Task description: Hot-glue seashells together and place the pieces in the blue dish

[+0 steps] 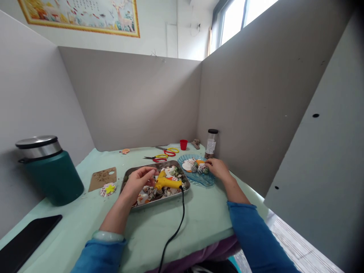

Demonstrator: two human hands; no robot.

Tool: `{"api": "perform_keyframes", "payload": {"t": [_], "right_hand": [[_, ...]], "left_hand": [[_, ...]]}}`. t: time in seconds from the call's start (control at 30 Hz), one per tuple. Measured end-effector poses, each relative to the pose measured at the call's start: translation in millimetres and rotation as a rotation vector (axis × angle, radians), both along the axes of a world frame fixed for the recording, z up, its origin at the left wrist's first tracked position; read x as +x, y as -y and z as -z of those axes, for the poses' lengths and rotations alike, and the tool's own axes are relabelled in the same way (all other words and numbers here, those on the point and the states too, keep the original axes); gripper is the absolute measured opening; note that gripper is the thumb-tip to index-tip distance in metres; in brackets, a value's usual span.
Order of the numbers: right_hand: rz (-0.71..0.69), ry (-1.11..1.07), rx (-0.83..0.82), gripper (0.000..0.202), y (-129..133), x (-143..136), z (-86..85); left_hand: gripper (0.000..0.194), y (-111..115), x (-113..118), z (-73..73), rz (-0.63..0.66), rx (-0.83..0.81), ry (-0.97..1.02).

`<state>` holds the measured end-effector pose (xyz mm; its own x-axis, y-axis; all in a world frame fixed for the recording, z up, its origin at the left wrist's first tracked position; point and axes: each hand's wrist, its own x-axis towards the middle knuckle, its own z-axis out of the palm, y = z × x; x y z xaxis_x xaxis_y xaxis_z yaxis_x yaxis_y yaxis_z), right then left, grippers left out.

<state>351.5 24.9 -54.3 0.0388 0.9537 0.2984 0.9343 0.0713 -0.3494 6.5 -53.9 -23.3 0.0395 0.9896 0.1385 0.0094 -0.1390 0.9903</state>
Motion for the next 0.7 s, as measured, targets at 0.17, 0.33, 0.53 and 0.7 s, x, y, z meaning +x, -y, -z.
{"api": "perform_keyframes", "payload": {"t": [0.17,0.33,0.53,0.7], "right_hand": [[-0.019,-0.017,-0.049,0.027,2.1,4.3,1.8],[-0.064,-0.025,-0.069,0.027,-3.3,5.6,8.5],[-0.076,-0.052,0.004,0.034,-19.7,13.2,16.5],[-0.077,-0.065,0.056,0.033,-42.5,23.5,33.5]], "left_hand": [[0.048,-1.0,-0.4,1.6,0.005,0.011,-0.005],[0.044,-0.2,1.0,2.1,0.016,0.031,0.002],[0.047,2.7,-2.2,0.0,-0.261,0.173,-0.319],[0.052,32.1,-40.6,-19.2,-0.544,0.348,-0.708]]}}
